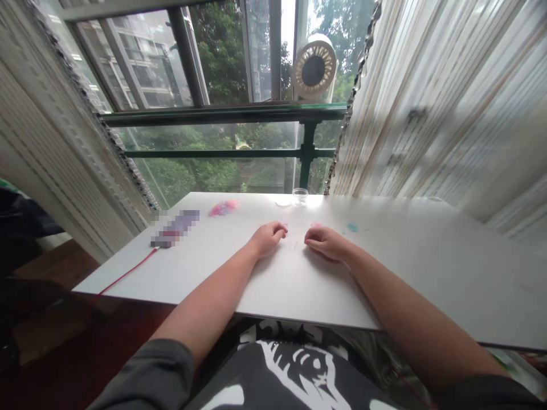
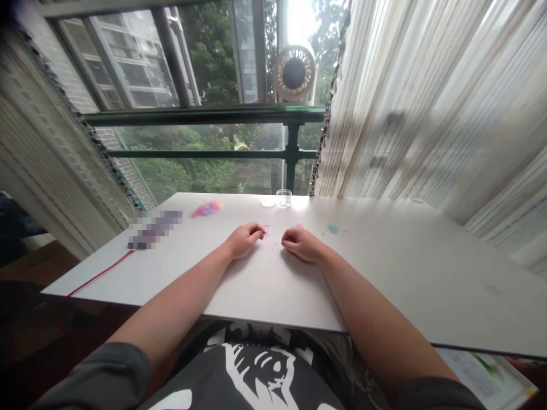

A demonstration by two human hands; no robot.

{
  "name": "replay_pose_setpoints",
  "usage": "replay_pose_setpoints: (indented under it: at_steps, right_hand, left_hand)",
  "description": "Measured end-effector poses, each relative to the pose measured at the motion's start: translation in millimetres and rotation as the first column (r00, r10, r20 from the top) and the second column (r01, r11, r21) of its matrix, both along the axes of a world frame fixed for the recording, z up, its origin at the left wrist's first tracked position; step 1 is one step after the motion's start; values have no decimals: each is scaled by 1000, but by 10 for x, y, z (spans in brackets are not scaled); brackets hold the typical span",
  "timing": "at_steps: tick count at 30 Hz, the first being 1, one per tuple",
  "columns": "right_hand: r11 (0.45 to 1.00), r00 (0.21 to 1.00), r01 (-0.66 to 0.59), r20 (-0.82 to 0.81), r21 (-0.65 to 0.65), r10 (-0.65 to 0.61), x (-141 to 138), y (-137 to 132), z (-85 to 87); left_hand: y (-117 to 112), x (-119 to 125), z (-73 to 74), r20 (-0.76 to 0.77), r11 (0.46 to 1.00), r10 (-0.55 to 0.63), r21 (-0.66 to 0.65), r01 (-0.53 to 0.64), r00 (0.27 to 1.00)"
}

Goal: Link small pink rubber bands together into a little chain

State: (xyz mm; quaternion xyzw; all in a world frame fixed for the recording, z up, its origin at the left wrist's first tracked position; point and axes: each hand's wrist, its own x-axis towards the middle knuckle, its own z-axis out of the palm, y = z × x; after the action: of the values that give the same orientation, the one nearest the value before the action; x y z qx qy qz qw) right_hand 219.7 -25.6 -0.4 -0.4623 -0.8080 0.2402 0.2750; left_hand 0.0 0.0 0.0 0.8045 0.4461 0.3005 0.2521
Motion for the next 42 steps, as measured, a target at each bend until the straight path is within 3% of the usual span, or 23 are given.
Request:
replay_pose_setpoints:
  at_steps: [4,10,16,30,42]
  right_hand:
    - [1000,1000,2,-10,-13,-2,-10,5,-8]
    - [1000,1000,-13,-17,-22,13,-52,-22,1]
    - [999,1000,3,12,-49,-2,-72,-14,-20]
    - [1000,999,16,28,-9,-15,-122,-45,9]
    - [999,1000,-18,17,-50,19,-96,-50,20]
  left_hand:
    - [-50,3,8,-91,998,59,22,-57,994]
    - [-222,167,13,-261,992,69,117,-39,963]
    - [-208,210,27,-355,981,78,194,-8,931]
    - [-240,237,-10,-274,966,-13,246,83,962]
    - [-229,204,-73,-210,990,-46,123,73,977]
